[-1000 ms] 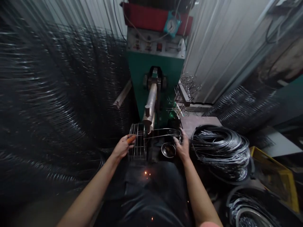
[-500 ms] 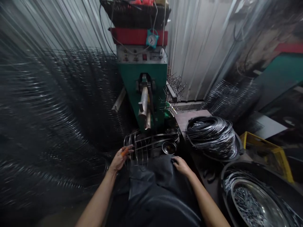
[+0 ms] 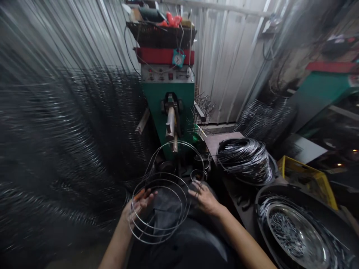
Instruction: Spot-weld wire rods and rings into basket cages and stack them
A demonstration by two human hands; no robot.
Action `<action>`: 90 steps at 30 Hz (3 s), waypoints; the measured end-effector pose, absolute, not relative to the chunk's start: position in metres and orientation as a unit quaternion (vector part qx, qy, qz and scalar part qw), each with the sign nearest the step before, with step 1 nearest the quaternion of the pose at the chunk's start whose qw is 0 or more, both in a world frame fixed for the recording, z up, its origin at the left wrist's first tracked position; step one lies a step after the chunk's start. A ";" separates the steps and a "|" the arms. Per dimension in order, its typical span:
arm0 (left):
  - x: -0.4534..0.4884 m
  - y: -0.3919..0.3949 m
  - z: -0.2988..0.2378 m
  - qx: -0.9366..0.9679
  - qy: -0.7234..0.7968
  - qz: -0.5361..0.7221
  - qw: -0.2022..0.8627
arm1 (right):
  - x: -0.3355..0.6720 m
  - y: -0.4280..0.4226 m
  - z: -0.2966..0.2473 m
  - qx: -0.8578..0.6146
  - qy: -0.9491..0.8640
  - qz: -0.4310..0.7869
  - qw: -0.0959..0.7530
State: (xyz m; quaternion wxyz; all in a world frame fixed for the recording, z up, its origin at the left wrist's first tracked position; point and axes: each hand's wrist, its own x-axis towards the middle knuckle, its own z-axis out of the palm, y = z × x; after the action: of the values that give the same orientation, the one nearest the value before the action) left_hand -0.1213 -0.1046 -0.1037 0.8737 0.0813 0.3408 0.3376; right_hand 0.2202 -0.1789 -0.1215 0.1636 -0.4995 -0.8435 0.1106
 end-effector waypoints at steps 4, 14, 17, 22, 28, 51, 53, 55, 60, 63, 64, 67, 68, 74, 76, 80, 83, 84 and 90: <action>-0.119 -0.114 -0.148 0.055 0.277 0.303 0.910 | 0.201 -0.189 -0.127 -0.423 -0.878 0.179 0.137; -0.099 -0.131 -0.122 0.238 0.465 0.484 0.702 | 0.152 -0.193 -0.107 -0.432 -0.781 0.301 0.336; -0.085 -0.157 -0.111 0.383 0.454 0.469 0.654 | 0.142 -0.186 -0.107 -0.442 -0.780 0.301 0.323; -0.064 -0.166 -0.111 0.418 0.466 0.459 0.630 | 0.144 -0.181 -0.102 -0.448 -0.795 0.297 0.281; -0.063 -0.161 -0.116 0.415 0.448 0.459 0.645 | 0.233 -0.163 -0.042 -0.602 -0.703 0.182 0.331; -0.056 -0.151 -0.109 0.307 0.444 0.497 0.680 | 0.271 -0.113 -0.002 -0.475 -0.825 0.264 0.154; -0.055 -0.150 -0.109 0.318 0.439 0.487 0.685 | 0.268 -0.113 -0.009 -0.478 -0.819 0.287 0.135; -0.054 -0.147 -0.109 0.327 0.432 0.475 0.694 | 0.261 -0.109 -0.014 -0.492 -0.824 0.252 0.124; -0.049 -0.128 -0.098 0.342 0.426 0.472 0.692 | 0.234 -0.087 -0.010 -0.531 -0.839 0.029 0.117; -0.047 -0.106 -0.085 0.341 0.427 0.484 0.683 | 0.227 -0.064 -0.008 -0.491 -0.852 0.047 0.177; -0.047 -0.098 -0.081 0.341 0.426 0.489 0.681 | 0.227 -0.056 -0.009 -0.476 -0.851 0.086 0.202; -0.047 -0.073 -0.070 0.340 0.419 0.502 0.676 | 0.228 -0.033 -0.014 -0.461 -0.825 0.189 0.268; -0.047 -0.065 -0.067 0.339 0.418 0.503 0.676 | 0.228 -0.027 -0.016 -0.467 -0.811 0.203 0.288; -0.042 -0.031 -0.058 0.323 0.431 0.486 0.688 | 0.229 0.002 -0.024 -0.527 -0.744 0.185 0.366; -0.038 -0.024 -0.058 0.321 0.440 0.482 0.686 | 0.228 0.009 -0.027 -0.525 -0.749 0.192 0.356; -0.030 -0.013 -0.061 0.312 0.454 0.484 0.680 | 0.227 0.020 -0.033 -0.529 -0.746 0.205 0.349; -0.027 -0.007 -0.063 0.306 0.458 0.482 0.682 | 0.228 0.027 -0.038 -0.533 -0.739 0.211 0.355; -0.026 -0.005 -0.064 0.304 0.458 0.481 0.683 | 0.229 0.029 -0.039 -0.534 -0.739 0.211 0.354; -0.022 0.003 -0.067 0.293 0.458 0.480 0.688 | 0.231 0.041 -0.041 -0.530 -0.747 0.205 0.345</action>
State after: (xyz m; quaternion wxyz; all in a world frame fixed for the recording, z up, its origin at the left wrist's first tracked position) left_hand -0.0218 0.0027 -0.0670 0.6878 0.2931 0.4585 0.4804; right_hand 0.2312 0.0413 -0.0414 0.3454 -0.5302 -0.7467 0.2052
